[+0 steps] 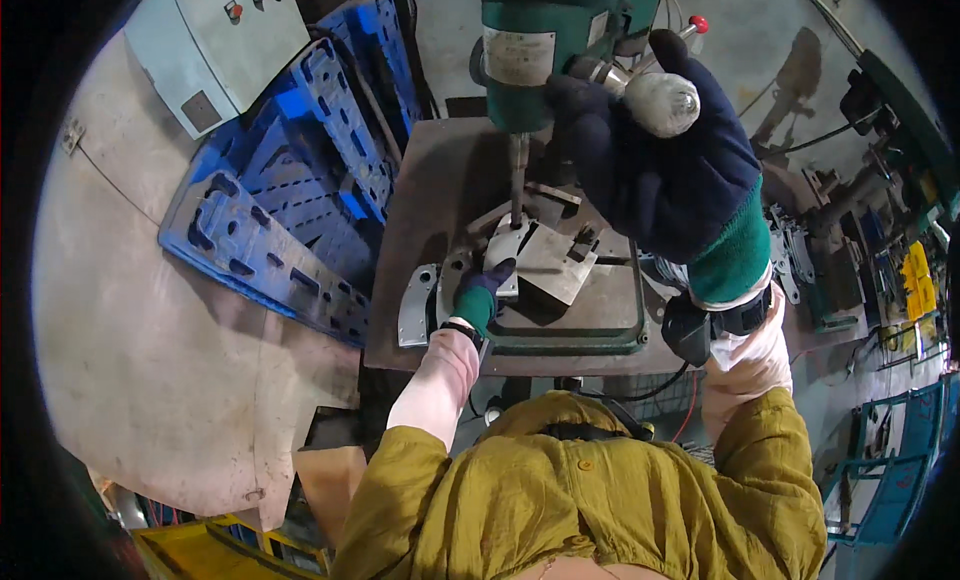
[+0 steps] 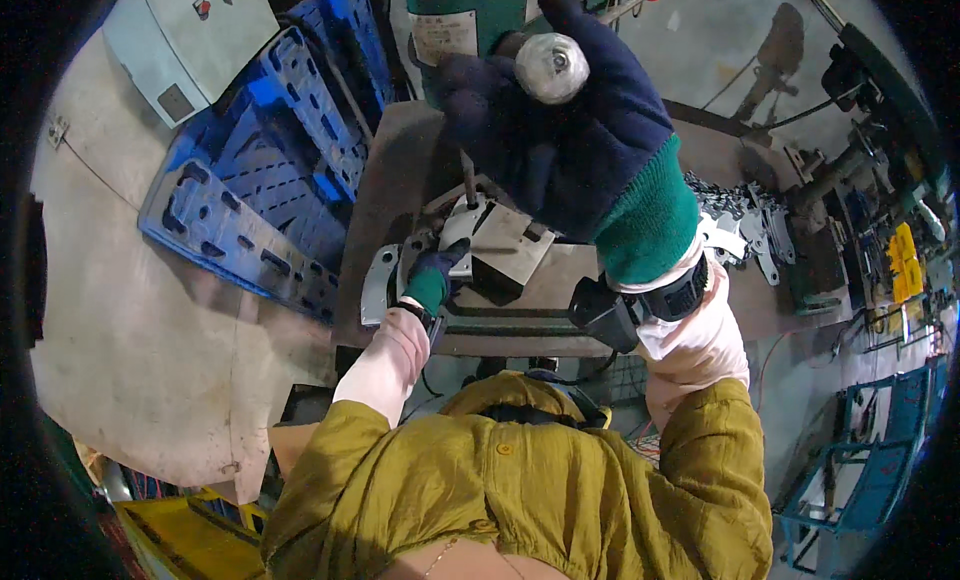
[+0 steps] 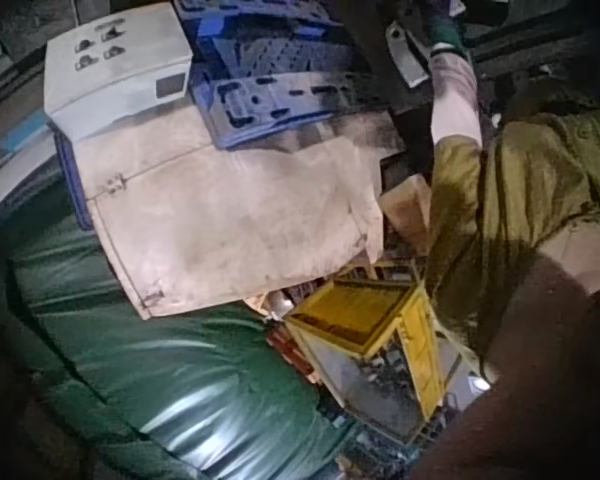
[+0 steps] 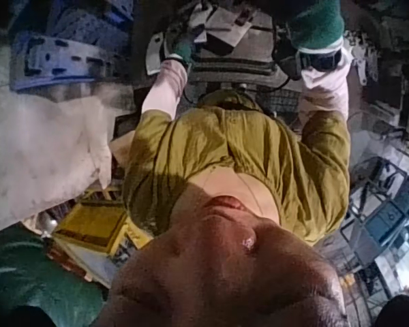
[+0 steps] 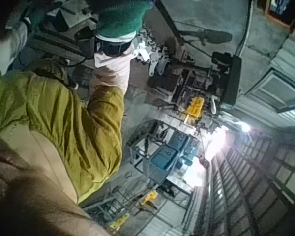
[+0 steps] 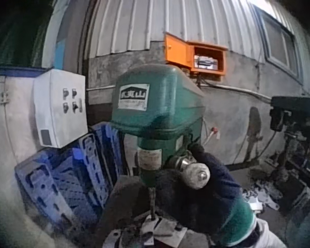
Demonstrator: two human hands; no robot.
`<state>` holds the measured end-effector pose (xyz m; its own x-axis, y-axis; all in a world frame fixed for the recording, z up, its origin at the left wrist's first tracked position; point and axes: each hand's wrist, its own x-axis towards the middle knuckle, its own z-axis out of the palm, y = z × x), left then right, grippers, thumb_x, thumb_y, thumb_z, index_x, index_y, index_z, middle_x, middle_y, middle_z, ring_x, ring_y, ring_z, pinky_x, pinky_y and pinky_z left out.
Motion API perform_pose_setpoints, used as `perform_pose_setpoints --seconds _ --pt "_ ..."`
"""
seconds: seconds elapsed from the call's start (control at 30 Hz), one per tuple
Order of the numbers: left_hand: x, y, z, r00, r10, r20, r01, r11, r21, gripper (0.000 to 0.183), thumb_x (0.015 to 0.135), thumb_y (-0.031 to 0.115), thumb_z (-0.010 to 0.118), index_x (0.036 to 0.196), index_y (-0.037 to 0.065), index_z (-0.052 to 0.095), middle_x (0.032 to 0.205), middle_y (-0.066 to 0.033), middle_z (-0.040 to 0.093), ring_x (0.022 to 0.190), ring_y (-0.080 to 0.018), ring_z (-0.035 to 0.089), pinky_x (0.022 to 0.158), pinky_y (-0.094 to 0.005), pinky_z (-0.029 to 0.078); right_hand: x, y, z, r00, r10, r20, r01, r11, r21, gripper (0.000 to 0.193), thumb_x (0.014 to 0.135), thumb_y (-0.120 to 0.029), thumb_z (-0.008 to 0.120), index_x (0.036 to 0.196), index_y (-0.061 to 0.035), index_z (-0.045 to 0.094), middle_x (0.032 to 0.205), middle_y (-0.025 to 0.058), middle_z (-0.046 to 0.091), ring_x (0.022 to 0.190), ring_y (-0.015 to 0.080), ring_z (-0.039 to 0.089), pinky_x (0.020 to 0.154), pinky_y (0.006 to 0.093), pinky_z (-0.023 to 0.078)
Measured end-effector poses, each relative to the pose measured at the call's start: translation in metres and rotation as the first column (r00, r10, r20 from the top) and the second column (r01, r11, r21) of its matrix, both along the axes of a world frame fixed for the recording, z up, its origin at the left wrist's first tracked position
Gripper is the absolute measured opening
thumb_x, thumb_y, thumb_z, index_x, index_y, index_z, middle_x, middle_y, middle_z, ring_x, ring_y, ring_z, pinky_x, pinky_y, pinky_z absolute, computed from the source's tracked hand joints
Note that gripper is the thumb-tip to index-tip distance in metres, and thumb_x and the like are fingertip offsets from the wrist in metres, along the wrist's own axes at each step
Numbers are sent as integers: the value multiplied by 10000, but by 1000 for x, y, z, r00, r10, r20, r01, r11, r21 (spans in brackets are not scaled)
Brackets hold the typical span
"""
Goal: Using a drill press to process metal parts on a fabrication floor.
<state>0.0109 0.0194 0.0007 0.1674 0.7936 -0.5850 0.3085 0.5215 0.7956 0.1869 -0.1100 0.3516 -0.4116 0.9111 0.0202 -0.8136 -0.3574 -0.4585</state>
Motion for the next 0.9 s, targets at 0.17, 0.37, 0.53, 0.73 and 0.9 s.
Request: perform_pose_setpoints --seconds 0.17,0.37,0.53,0.73,0.9 --pt "-14 -2 -15 967 22 254 -20 1000 -8 522 765 511 783 1038 73 700 782 -79 678 596 -209 628 517 -316 502 3 3 1 987 140 -73 -142 990 -10 697 913 -554 559 1372 -31 506 1186 91 637 1115 173 607 697 276 530" --pt "-21 -19 2 905 -18 424 76 990 -121 477 824 438 759 1148 111 634 852 -73 680 685 -187 664 520 -283 518 7 4 -2 980 128 -152 -129 992 0 610 925 -454 574 1330 -1 522 1180 120 640 1114 215 610 780 323 532" --pt "-10 -13 1 915 72 397 16 977 -212 490 807 408 785 1150 113 596 840 -85 682 640 -213 678 471 -308 524 3 5 -2 970 130 -207 -133 991 -1 537 935 -371 588 1295 24 536 1175 144 642 1113 251 613 849 362 535" --pt "-10 -6 -8 940 105 324 -20 967 -255 423 794 377 804 1024 61 643 794 -92 685 549 -220 667 446 -294 513 0 4 -19 938 90 -334 -105 994 -29 450 946 -271 604 1253 54 552 1169 173 644 1112 293 616 931 409 538" --pt "-13 -15 -3 888 80 454 -37 994 -104 413 792 351 809 1026 47 656 797 -93 690 550 -210 668 436 -291 503 -16 -14 -56 947 -202 -251 171 975 -140 408 949 -204 603 1258 57 546 1142 155 643 1060 278 630 935 411 548"
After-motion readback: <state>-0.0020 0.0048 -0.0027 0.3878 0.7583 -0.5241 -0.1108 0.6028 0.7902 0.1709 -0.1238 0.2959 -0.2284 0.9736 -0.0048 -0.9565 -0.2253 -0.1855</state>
